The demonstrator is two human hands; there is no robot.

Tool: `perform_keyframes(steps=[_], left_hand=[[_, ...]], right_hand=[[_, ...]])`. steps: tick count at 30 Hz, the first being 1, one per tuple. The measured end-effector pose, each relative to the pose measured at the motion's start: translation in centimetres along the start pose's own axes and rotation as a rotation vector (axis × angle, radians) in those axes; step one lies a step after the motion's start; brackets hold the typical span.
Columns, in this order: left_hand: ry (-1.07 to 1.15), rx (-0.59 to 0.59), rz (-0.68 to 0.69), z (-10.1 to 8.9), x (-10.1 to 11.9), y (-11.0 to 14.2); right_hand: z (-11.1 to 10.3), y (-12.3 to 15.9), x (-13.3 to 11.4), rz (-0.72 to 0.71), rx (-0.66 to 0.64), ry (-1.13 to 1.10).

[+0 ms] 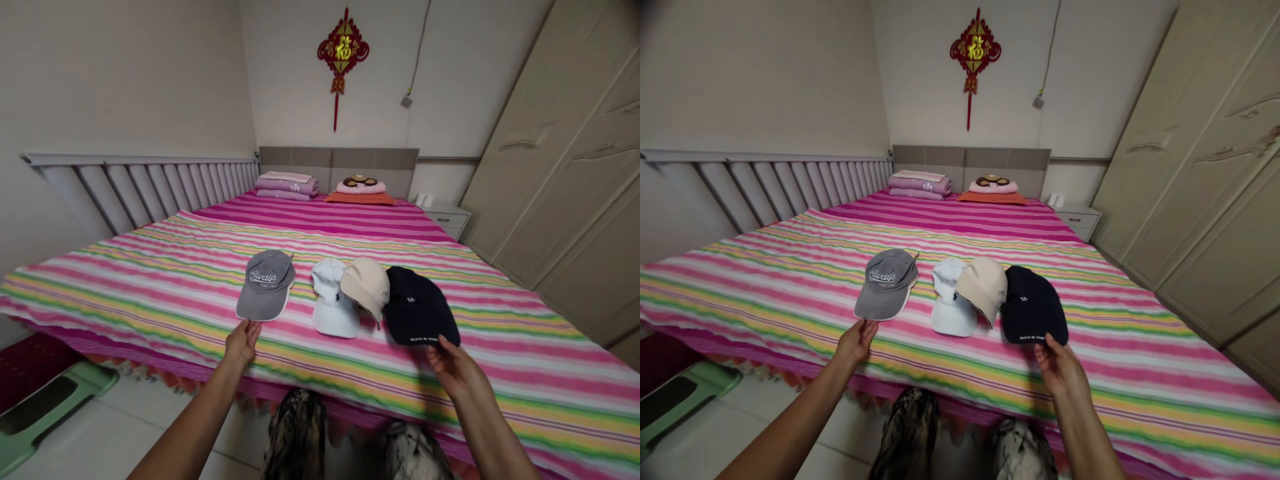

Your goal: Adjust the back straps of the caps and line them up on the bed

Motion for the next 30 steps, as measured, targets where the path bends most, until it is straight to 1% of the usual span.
perform_keyframes(steps=[5, 7, 8, 10, 11, 13, 15, 16, 17, 18, 19, 20, 22, 23, 25, 26, 28, 30], left_hand=[[-0.060, -0.003, 0.006, -2.5, -3.3, 2.8], [-0.090, -0.043, -0.009, -2.7, -4.7, 4.3], [-0.110, -0.081, -0.023, -2.4, -5.2, 5.2], [-0.171, -0.217, -0.063, -0.9, -6.3, 7.6], [-0.210, -0.323, -0.086, 0.4, -6.7, 9.2], [-0.269, -0.593, -0.135, 3.6, -7.2, 13.0], [-0.259, -0.849, -0.193, 6.8, -7.0, 17.1], [-0.229, -0.941, -0.229, 8.1, -6.8, 19.0], [-0.190, -1.002, -0.259, 9.3, -6.5, 20.4], [-0.145, -1.039, -0.272, 10.3, -6.0, 21.6], [-0.099, -1.043, -0.266, 11.1, -5.5, 22.2], [-0.067, -1.014, -0.255, 11.5, -5.1, 22.5], [-0.061, -0.953, -0.257, 11.4, -4.9, 22.5], [-0.081, -0.935, -0.274, 11.0, -5.2, 22.5], [-0.127, -0.931, -0.303, 10.1, -5.9, 22.7], [-0.139, -0.934, -0.299, 9.6, -6.1, 22.8], [-0.162, -0.955, -0.282, 9.0, -6.6, 23.2], [-0.192, -1.006, -0.278, 8.7, -7.0, 24.1]], right_hand=[[-0.9, 1.7, -4.0, -0.194, -0.011, -0.070], [-0.8, 3.0, -5.0, -0.241, -0.046, -0.080], [-0.6, 3.7, -5.4, -0.251, -0.075, -0.077], [-0.1, 5.2, -5.5, -0.241, -0.150, -0.060], [0.2, 5.9, -5.3, -0.226, -0.192, -0.048], [0.4, 7.2, -4.1, -0.179, -0.264, -0.022], [0.4, 8.4, -1.9, -0.111, -0.321, 0.019], [0.3, 9.0, -0.5, -0.073, -0.347, 0.054], [0.1, 9.7, 1.0, -0.040, -0.372, 0.095], [-0.1, 10.4, 2.5, -0.006, -0.399, 0.154], [-0.4, 11.0, 4.0, 0.022, -0.436, 0.221], [-0.6, 11.8, 5.2, 0.049, -0.483, 0.280], [-1.2, 12.9, 6.6, 0.112, -0.563, 0.345], [-1.4, 13.4, 6.8, 0.146, -0.597, 0.359], [-1.2, 14.2, 6.3, 0.198, -0.676, 0.367], [-0.8, 14.6, 5.7, 0.211, -0.724, 0.371], [0.9, 15.7, 4.5, 0.217, -0.832, 0.376], [2.7, 16.7, 4.0, 0.230, -0.869, 0.402]])
Point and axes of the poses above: each hand's wrist, its own y-axis away from the middle knuckle, its own z-axis out of the palm, x = y × z, the point moved 8 cm from there along -y, towards the middle knuckle, and after that the axes turned 9 degrees about x, right-handed, at the moved point
